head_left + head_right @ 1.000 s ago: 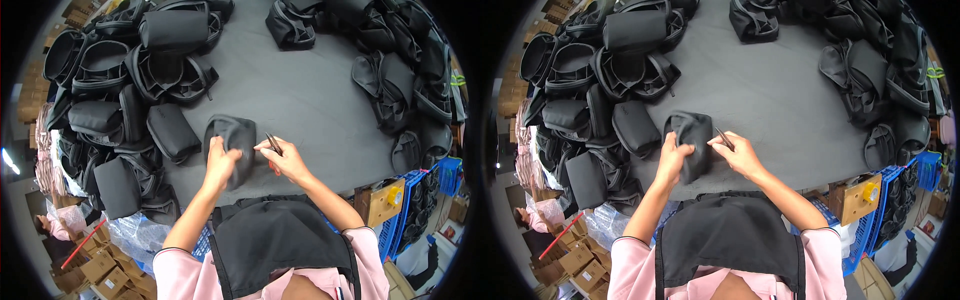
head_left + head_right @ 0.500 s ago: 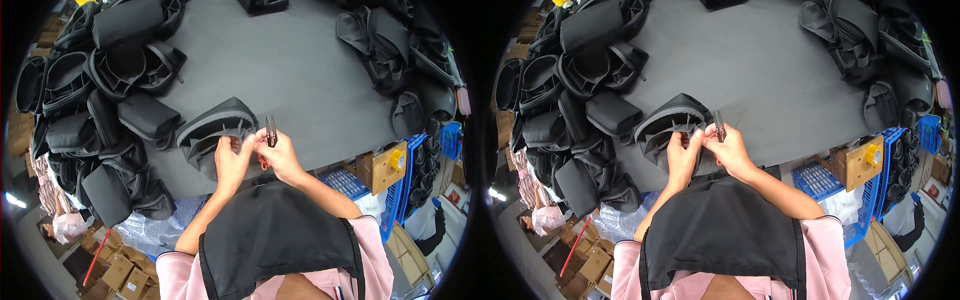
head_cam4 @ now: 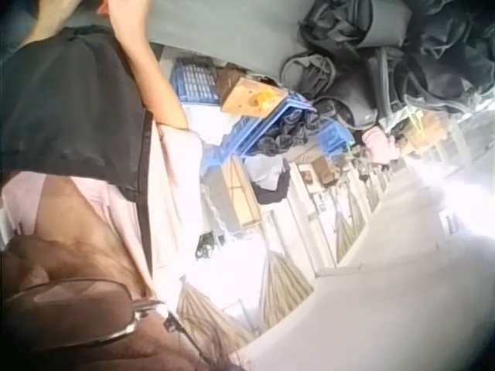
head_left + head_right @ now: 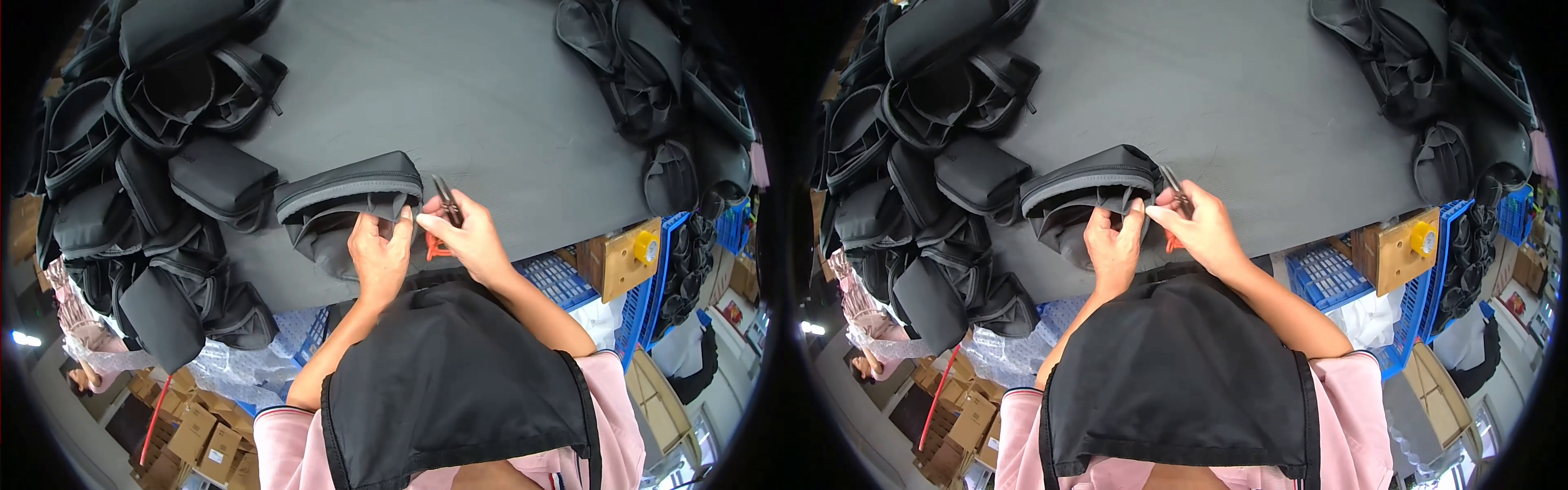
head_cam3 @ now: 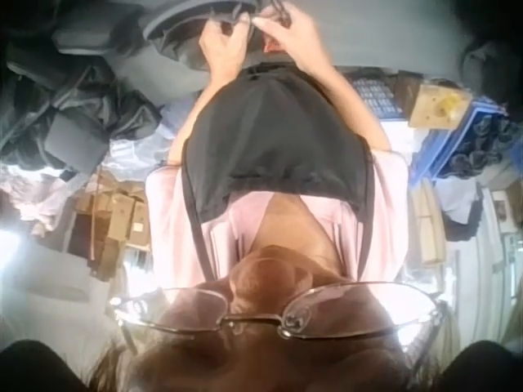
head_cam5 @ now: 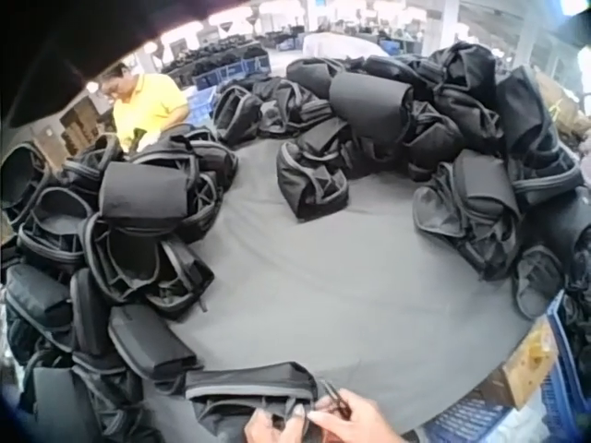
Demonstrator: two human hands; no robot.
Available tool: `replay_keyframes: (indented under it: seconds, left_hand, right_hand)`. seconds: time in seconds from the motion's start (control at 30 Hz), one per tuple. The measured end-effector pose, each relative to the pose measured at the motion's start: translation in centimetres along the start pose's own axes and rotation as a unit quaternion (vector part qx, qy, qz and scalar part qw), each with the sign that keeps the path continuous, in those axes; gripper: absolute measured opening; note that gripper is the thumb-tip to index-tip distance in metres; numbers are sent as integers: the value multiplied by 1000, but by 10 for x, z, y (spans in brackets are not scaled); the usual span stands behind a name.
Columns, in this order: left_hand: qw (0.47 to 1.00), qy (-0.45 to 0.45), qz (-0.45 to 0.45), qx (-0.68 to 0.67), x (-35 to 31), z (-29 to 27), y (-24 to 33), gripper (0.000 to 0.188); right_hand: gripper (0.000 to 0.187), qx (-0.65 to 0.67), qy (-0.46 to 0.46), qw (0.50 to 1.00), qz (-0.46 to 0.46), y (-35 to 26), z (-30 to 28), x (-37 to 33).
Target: Trim excess threads from fabric bags using small scissors.
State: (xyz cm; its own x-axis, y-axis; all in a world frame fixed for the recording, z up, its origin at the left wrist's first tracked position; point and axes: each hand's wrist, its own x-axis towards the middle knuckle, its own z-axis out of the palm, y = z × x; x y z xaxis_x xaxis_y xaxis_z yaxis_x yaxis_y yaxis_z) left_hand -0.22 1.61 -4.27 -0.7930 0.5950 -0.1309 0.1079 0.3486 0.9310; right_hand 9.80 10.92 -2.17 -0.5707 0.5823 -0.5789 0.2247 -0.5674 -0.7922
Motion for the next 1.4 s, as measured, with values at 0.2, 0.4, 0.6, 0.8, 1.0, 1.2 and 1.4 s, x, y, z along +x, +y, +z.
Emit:
replay_keyframes:
  seconds: [0.2,0.4,0.6,0.8,1.0,1.2,1.4]
  left_hand:
    - [974,-144,-94,148,13,-18,14,35]
    - [974,-142,-101,146,11,-13,14,43]
    - [987,-87,-99,97,11,-5,-3,33]
    - [993,-44,-95,50,9,-1,-9,28]
    - [994,-33,-108,13,9,-1,-13,27]
    - [993,-31,-110,19,9,0,-9,29]
    - [991,-38,-113,63,8,-1,-14,31]
  right_hand:
    - [7,99,2,994,40,5,2,19]
    - [24,169,57,979,97,18,0,26]
    - [31,275,14,954,116,25,-3,27]
    - [31,-26,48,997,-63,22,-9,10]
    - [26,-234,-15,963,-134,23,-23,7]
    - [22,-193,-16,969,-156,27,-25,14]
    - [20,-411,58,859,-298,8,-17,4]
